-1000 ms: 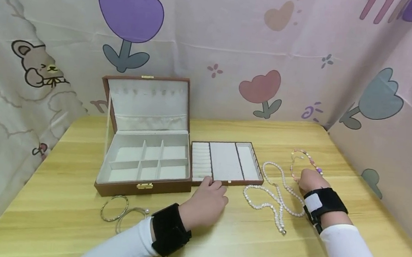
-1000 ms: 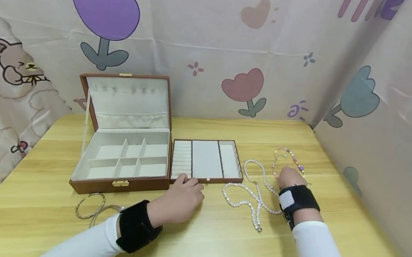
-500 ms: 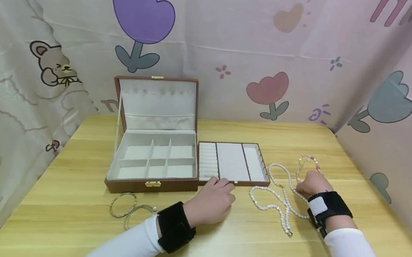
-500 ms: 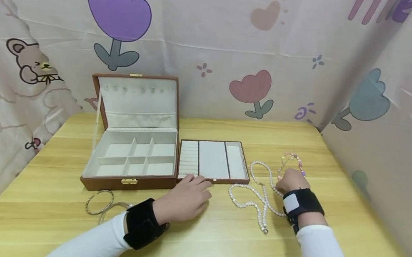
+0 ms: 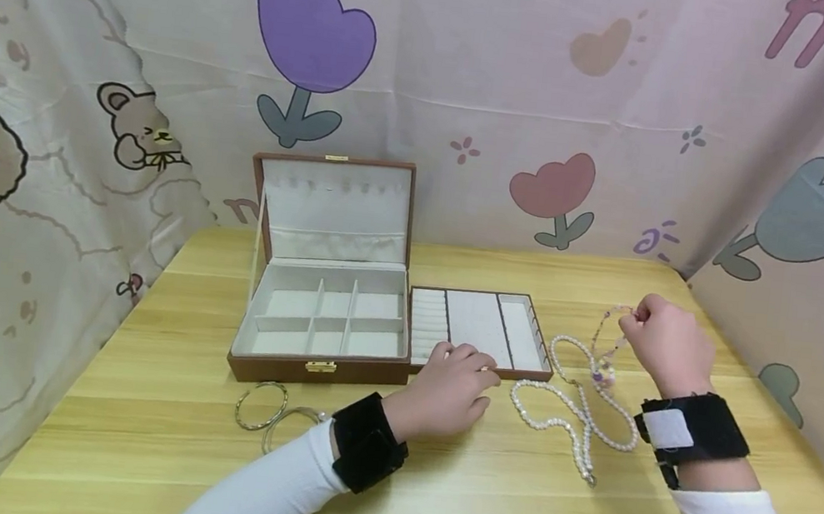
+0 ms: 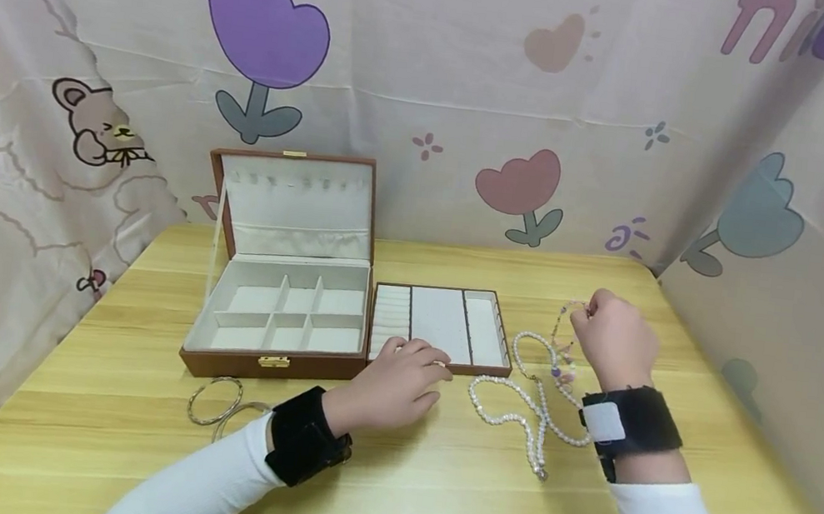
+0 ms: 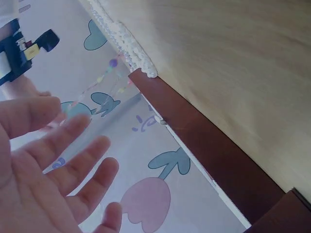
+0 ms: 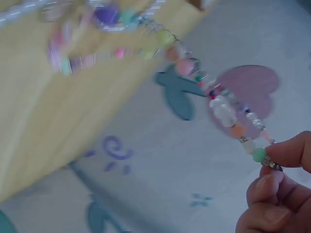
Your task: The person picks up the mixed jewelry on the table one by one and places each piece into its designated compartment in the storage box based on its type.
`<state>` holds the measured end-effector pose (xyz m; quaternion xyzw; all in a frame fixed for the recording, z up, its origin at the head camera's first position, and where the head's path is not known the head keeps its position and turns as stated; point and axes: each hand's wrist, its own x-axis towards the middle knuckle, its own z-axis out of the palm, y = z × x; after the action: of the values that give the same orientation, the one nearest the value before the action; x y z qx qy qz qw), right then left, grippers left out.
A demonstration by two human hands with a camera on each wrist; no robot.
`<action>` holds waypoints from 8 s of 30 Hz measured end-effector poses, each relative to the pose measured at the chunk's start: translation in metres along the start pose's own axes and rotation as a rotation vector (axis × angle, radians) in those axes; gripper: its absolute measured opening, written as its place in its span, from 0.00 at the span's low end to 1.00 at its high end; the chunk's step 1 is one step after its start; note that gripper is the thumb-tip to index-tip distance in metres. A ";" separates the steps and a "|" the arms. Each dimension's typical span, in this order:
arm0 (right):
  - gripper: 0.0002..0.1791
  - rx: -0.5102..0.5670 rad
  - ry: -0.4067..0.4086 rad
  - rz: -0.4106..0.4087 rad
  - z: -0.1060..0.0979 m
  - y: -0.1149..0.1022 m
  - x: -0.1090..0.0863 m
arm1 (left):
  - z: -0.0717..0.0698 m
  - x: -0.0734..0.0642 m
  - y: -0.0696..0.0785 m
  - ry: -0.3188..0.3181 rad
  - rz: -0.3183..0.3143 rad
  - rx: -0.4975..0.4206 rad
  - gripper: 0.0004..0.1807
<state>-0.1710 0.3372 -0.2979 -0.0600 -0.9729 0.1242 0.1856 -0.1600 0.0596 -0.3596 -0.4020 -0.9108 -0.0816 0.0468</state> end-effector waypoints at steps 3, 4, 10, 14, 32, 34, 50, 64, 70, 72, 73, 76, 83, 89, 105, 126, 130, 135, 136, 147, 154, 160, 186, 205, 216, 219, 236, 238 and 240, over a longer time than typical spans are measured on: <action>0.10 0.005 0.070 -0.053 -0.008 -0.021 -0.005 | -0.001 0.001 0.000 0.024 -0.006 -0.014 0.22; 0.09 0.007 0.099 -0.082 -0.010 -0.029 -0.007 | -0.002 0.001 0.000 0.039 -0.010 -0.035 0.25; 0.05 0.073 0.253 -0.271 -0.020 -0.077 -0.019 | -0.013 0.005 0.002 0.144 -0.060 -0.247 0.38; 0.03 0.141 0.254 -0.377 -0.023 -0.108 -0.026 | -0.023 0.005 0.006 0.180 -0.117 -0.375 0.44; 0.05 0.669 -0.343 -0.337 0.016 -0.177 0.009 | -0.069 -0.032 -0.054 0.440 -0.223 -0.727 0.10; 0.07 0.757 -0.410 -0.311 0.020 -0.187 0.020 | -0.079 -0.035 -0.068 0.459 -0.252 -0.775 0.08; 0.06 1.004 -0.404 -0.290 0.063 -0.252 0.081 | -0.127 -0.020 -0.170 0.528 -0.433 -0.467 0.09; 0.26 0.880 -0.532 -0.204 0.089 -0.285 0.108 | -0.124 0.018 -0.212 0.378 -0.538 -0.467 0.21; 0.29 0.861 -0.603 -0.203 0.092 -0.287 0.109 | -0.109 0.024 -0.219 0.304 -0.566 -0.550 0.22; 0.29 0.852 -0.606 -0.208 0.095 -0.286 0.110 | -0.106 0.025 -0.220 0.292 -0.571 -0.560 0.22; 0.29 0.843 -0.604 -0.210 0.097 -0.285 0.109 | -0.103 0.025 -0.220 0.284 -0.570 -0.562 0.22; 0.29 0.817 -0.593 -0.213 0.107 -0.283 0.110 | -0.097 0.025 -0.220 0.260 -0.575 -0.567 0.23; 0.30 0.817 -0.592 -0.223 0.111 -0.280 0.109 | -0.089 0.022 -0.221 0.254 -0.592 -0.586 0.23; 0.31 0.746 -0.527 -0.267 0.117 -0.277 0.108 | -0.084 0.019 -0.221 0.249 -0.566 -0.504 0.24; 0.22 0.546 -0.416 -0.445 0.066 -0.208 0.066 | -0.079 0.006 -0.145 0.336 -0.482 -0.119 0.15; 0.10 0.054 -0.714 -0.278 0.074 -0.059 -0.067 | 0.010 0.007 -0.003 -0.283 0.256 0.170 0.13; 0.13 0.108 -0.720 -0.386 0.076 -0.058 -0.070 | 0.015 0.008 -0.002 -0.272 0.222 0.150 0.14; 0.11 0.248 -0.693 -0.504 0.070 -0.065 -0.070 | 0.019 0.007 -0.002 -0.276 0.142 0.050 0.14; 0.11 0.275 -0.683 -0.514 0.068 -0.067 -0.070 | 0.019 0.006 -0.002 -0.276 0.127 0.028 0.13; 0.07 0.455 -0.642 -0.477 0.055 -0.083 -0.074 | 0.012 0.005 -0.011 -0.188 0.139 -0.115 0.10; 0.03 0.558 -0.606 -0.405 0.048 -0.090 -0.076 | 0.000 -0.005 -0.018 0.034 0.130 -0.164 0.09; 0.03 0.602 -0.433 -0.369 0.045 -0.097 -0.078 | -0.015 -0.017 -0.023 0.110 0.096 -0.163 0.08; 0.11 1.335 -0.099 -0.476 0.031 -0.170 -0.059 | -0.026 -0.058 -0.047 0.538 -0.057 -0.600 0.11; 0.12 1.188 -0.329 -0.491 0.059 -0.236 -0.012 | -0.075 -0.068 -0.105 0.860 -0.112 -0.510 0.05; 0.18 1.041 -0.447 -0.530 0.068 -0.275 0.022 | -0.092 -0.075 -0.147 0.801 -0.291 -0.429 0.04; 0.19 1.018 -0.471 -0.510 0.071 -0.284 0.030 | -0.097 -0.076 -0.159 0.776 -0.332 -0.406 0.04; 0.22 0.946 -0.524 -0.396 0.081 -0.318 0.056 | -0.110 -0.067 -0.194 0.662 -0.496 -0.360 0.09; 0.22 0.942 -0.521 -0.399 0.082 -0.321 0.059 | -0.113 -0.065 -0.195 0.624 -0.532 -0.374 0.11; 0.23 0.952 -0.519 -0.415 0.083 -0.324 0.062 | -0.116 -0.063 -0.197 0.589 -0.559 -0.396 0.12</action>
<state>-0.2820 0.0170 -0.2656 0.2547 -0.8149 0.5197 -0.0319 -0.2611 -0.1388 -0.2771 -0.1016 -0.8992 -0.3745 0.2024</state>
